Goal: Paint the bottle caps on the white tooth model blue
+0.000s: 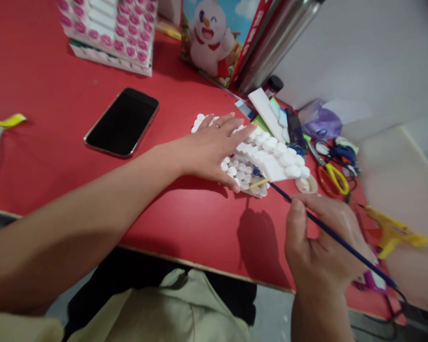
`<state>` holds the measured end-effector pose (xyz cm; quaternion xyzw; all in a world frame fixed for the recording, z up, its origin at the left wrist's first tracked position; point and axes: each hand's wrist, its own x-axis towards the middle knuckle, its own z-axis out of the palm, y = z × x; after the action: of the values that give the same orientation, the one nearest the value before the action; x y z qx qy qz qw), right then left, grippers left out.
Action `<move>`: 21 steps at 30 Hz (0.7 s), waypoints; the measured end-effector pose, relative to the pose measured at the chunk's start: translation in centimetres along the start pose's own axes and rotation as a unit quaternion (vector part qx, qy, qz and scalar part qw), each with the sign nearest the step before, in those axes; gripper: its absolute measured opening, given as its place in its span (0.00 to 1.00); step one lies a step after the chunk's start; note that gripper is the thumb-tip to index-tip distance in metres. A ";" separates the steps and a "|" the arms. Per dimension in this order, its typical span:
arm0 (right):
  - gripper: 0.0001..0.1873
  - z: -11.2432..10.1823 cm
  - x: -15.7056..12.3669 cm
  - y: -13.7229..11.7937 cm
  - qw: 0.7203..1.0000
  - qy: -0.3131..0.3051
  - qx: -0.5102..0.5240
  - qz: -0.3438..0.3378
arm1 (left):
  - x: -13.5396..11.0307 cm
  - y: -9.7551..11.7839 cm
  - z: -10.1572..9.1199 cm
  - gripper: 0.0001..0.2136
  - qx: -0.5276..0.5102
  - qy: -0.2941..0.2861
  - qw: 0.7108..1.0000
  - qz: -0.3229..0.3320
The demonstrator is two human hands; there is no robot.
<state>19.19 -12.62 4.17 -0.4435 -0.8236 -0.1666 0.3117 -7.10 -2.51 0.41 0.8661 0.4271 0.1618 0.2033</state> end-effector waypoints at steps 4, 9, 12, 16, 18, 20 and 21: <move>0.08 -0.1 0.1 0.1 1.000 -0.009 0.013 0.003 | -0.1 0.0 0.1 0.65 0.002 0.008 1.000 0.001; 0.08 -0.2 0.1 0.1 1.000 0.001 0.010 0.012 | 0.0 0.0 0.3 0.64 0.006 0.013 1.000 0.002; 0.09 -0.7 -0.2 0.0 0.998 0.018 0.037 0.041 | -0.1 0.5 -0.1 0.62 0.012 0.047 0.999 0.014; 0.07 -2.6 -0.8 0.0 0.992 0.037 0.081 0.091 | -0.8 2.6 -1.5 0.47 0.038 0.121 0.991 0.050; 0.06 -3.9 -1.0 0.4 0.987 0.070 0.086 0.120 | -1.3 4.0 -2.0 0.31 0.062 0.165 0.982 0.066; 0.05 -5.1 -1.0 1.4 0.981 0.090 0.077 0.152 | -1.9 5.6 -1.9 0.19 0.078 0.165 0.983 0.036; 0.05 -5.5 -0.8 2.2 0.978 0.098 0.076 0.165 | -2.1 6.3 -1.7 0.18 0.081 0.154 0.984 0.034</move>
<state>23.40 -14.98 7.77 -0.5301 -0.7146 -0.0920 0.4471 -4.85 -7.32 4.79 0.8583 0.4357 0.2646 0.0586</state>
